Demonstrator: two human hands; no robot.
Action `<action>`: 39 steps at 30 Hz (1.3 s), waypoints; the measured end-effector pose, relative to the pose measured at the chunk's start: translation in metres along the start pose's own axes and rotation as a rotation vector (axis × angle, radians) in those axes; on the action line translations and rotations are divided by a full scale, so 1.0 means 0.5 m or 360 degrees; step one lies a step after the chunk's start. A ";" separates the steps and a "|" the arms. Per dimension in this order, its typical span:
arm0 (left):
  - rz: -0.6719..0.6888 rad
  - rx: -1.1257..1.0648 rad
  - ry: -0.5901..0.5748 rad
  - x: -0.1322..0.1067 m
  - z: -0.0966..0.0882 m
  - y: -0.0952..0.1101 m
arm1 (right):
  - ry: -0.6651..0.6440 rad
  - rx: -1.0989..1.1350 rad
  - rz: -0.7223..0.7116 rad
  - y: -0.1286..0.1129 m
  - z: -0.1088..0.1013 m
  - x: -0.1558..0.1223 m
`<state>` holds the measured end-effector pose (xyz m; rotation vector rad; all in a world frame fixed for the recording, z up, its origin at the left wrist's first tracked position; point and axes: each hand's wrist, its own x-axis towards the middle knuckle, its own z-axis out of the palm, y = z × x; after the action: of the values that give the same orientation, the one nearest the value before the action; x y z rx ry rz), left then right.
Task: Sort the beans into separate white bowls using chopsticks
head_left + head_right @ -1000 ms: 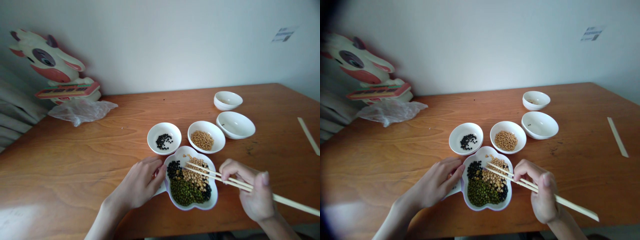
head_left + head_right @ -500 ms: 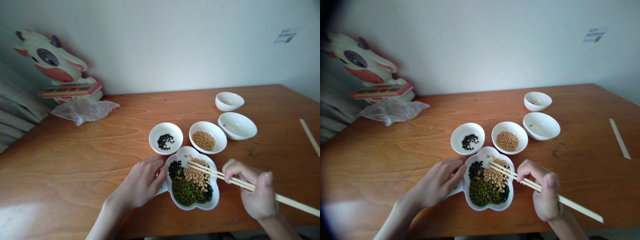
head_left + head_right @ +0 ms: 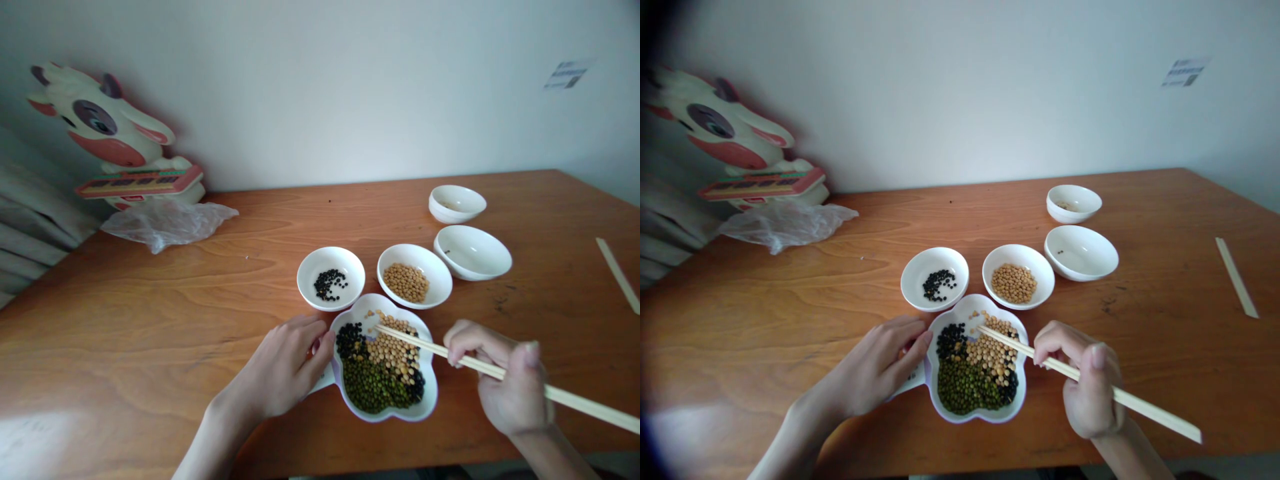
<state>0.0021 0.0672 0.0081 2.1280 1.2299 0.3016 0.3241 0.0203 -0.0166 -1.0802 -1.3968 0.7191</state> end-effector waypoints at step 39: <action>0.0064 0.0006 0.0026 -0.001 0.001 -0.009 | 0.0563 0.0171 -0.0130 -0.010 -0.052 0.073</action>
<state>-0.0009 0.0681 0.0050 2.1598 1.1992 0.3349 0.3521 0.0475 0.0064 -1.0043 -1.0807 0.5084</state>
